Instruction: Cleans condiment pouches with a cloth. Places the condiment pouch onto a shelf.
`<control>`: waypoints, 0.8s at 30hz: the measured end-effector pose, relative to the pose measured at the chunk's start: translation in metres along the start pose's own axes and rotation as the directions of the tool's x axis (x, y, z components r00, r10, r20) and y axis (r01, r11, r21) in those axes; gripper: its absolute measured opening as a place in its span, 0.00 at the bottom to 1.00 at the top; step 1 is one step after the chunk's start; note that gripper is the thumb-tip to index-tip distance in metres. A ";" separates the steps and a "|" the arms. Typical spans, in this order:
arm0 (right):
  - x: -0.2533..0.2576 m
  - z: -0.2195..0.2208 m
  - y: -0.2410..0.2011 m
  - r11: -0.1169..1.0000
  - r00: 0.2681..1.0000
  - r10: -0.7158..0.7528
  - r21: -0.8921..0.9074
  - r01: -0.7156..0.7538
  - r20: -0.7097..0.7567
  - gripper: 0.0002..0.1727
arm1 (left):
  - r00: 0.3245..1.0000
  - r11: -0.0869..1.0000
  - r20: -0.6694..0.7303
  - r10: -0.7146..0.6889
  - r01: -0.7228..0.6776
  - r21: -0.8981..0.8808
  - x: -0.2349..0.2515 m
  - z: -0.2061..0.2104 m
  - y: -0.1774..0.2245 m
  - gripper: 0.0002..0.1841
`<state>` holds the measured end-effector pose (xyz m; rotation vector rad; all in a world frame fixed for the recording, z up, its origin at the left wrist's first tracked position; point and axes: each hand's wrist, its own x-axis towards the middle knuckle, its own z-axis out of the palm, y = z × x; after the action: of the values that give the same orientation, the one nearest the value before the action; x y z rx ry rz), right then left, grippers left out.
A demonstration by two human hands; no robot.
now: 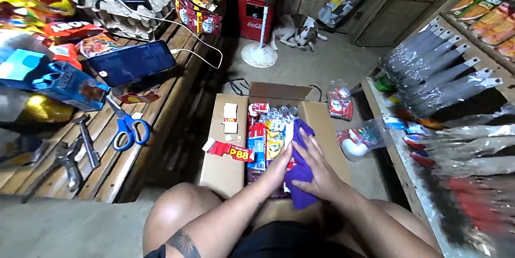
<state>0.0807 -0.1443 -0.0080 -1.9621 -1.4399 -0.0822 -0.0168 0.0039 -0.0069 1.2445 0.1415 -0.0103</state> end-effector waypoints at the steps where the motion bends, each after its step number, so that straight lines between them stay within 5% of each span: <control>1: 0.002 -0.001 0.003 0.998 0.998 0.059 0.024 -0.058 -0.037 0.52 | 0.999 1.000 0.039 -0.009 0.010 -0.003 0.001 0.000 -0.004 0.35; 5: 0.003 0.006 0.006 0.965 0.971 0.232 0.143 -0.221 -0.060 0.57 | 1.000 0.992 0.013 -0.004 0.005 -0.127 0.000 0.004 -0.007 0.33; 17: -0.016 0.022 -0.012 0.953 0.988 0.135 0.265 -0.149 0.070 0.50 | 0.971 0.960 -0.231 0.062 -0.121 -0.252 0.003 -0.001 -0.002 0.33; 24: -0.015 0.016 -0.017 0.929 0.962 0.237 0.256 -0.266 0.138 0.50 | 0.934 0.923 -0.348 0.086 -0.206 -0.326 0.008 -0.009 0.002 0.33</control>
<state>0.0550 -0.1453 -0.0187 -1.9236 -1.1782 0.3243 -0.0096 0.0139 -0.0088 0.8791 0.3235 0.3444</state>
